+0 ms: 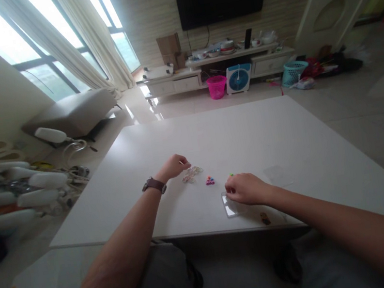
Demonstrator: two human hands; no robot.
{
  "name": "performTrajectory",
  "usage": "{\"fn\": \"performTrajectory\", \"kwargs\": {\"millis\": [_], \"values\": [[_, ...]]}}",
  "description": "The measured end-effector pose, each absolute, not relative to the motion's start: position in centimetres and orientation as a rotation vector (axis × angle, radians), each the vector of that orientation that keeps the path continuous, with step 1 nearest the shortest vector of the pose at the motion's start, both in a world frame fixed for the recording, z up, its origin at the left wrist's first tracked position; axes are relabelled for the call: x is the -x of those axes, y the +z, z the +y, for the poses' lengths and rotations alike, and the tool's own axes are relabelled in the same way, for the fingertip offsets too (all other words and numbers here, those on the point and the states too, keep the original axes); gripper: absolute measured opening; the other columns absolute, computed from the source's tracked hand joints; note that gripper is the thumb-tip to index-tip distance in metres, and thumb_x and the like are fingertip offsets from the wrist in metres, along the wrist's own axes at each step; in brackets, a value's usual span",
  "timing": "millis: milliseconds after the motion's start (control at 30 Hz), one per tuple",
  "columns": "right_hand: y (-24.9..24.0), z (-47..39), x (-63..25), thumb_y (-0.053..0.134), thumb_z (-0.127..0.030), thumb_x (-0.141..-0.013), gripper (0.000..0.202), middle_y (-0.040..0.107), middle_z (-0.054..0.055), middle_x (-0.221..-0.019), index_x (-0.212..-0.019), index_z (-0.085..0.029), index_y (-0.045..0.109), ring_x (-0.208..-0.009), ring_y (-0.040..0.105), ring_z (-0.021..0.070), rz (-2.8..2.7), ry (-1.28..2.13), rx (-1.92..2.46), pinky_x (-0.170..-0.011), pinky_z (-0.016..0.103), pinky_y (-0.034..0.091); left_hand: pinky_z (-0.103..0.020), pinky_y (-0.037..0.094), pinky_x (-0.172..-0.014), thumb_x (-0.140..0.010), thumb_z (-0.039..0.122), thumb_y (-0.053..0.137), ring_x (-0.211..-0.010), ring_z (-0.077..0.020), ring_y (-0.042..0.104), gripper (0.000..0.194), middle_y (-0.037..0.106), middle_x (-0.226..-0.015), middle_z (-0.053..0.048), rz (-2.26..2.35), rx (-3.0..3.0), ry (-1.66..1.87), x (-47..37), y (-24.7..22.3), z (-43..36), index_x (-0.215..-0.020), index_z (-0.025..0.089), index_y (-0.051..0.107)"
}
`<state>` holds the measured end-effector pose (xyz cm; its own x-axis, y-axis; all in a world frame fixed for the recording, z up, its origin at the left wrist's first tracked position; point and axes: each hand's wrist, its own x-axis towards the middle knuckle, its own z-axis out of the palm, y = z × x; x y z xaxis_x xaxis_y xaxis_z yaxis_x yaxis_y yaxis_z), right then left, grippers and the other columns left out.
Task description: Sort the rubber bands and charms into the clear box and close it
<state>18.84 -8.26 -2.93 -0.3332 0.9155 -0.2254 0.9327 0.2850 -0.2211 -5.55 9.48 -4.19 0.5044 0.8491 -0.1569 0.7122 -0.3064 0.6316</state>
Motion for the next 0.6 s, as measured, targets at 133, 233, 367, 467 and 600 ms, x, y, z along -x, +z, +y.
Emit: {"fn": "performTrajectory", "kwargs": {"millis": [133, 233, 367, 467, 600], "values": [[-2.8, -8.6, -19.1, 0.052, -0.036, -0.088, 0.024, 0.072, 0.004, -0.092, -0.085, -0.024, 0.073, -0.080, 0.064, 0.0183, 2.486, -0.464, -1.798, -0.066, 0.026, 0.038, -0.023, 0.037, -0.054, -0.072, 0.038, 0.066, -0.059, -0.0125, 0.054, 0.027, 0.068, -0.065, -0.004, 1.265, -2.155, 0.252, 5.6, -3.7, 9.3, -0.074, 0.012, 0.074], [-2.5, -8.5, -19.6, 0.053, -0.035, -0.088, 0.023, 0.072, 0.004, -0.092, -0.084, -0.023, 0.073, -0.081, 0.064, 0.0180, 2.474, -0.483, -1.812, -0.064, 0.026, 0.036, -0.024, 0.035, -0.054, -0.070, 0.041, 0.068, -0.057, -0.0114, 0.051, 0.029, 0.065, -0.060, -0.002, 1.226, -2.168, 0.200, 5.7, -3.2, 9.0, -0.073, 0.012, 0.075], [-1.8, -8.2, -20.1, 0.054, -0.032, -0.087, 0.021, 0.072, 0.002, -0.089, -0.081, -0.023, 0.071, -0.078, 0.063, 0.0169, 2.473, -0.525, -1.835, -0.061, 0.025, 0.034, -0.024, 0.033, -0.052, -0.067, 0.040, 0.071, -0.053, -0.0100, 0.047, 0.028, 0.061, -0.053, 0.000, 1.238, -2.201, 0.167, 5.6, -2.7, 8.9, -0.067, 0.012, 0.073], [-1.4, -7.7, -20.4, 0.054, -0.033, -0.087, 0.021, 0.072, 0.002, -0.089, -0.082, -0.023, 0.071, -0.078, 0.063, 0.0169, 2.485, -0.529, -1.850, -0.063, 0.025, 0.035, -0.024, 0.033, -0.052, -0.066, 0.037, 0.074, -0.051, -0.0097, 0.046, 0.024, 0.059, -0.050, 0.001, 1.282, -2.265, 0.136, 5.5, -2.8, 9.1, -0.063, 0.013, 0.071], [-1.5, -6.7, -21.2, 0.054, -0.036, -0.088, 0.023, 0.073, 0.003, -0.088, -0.083, -0.023, 0.073, -0.080, 0.063, 0.0173, 2.462, -0.525, -1.900, -0.066, 0.025, 0.037, -0.024, 0.036, -0.054, -0.061, 0.032, 0.078, -0.053, -0.0105, 0.049, 0.021, 0.057, -0.049, 0.002, 1.331, -2.321, 0.144, 5.2, -3.5, 9.5, -0.059, 0.014, 0.067]]}}
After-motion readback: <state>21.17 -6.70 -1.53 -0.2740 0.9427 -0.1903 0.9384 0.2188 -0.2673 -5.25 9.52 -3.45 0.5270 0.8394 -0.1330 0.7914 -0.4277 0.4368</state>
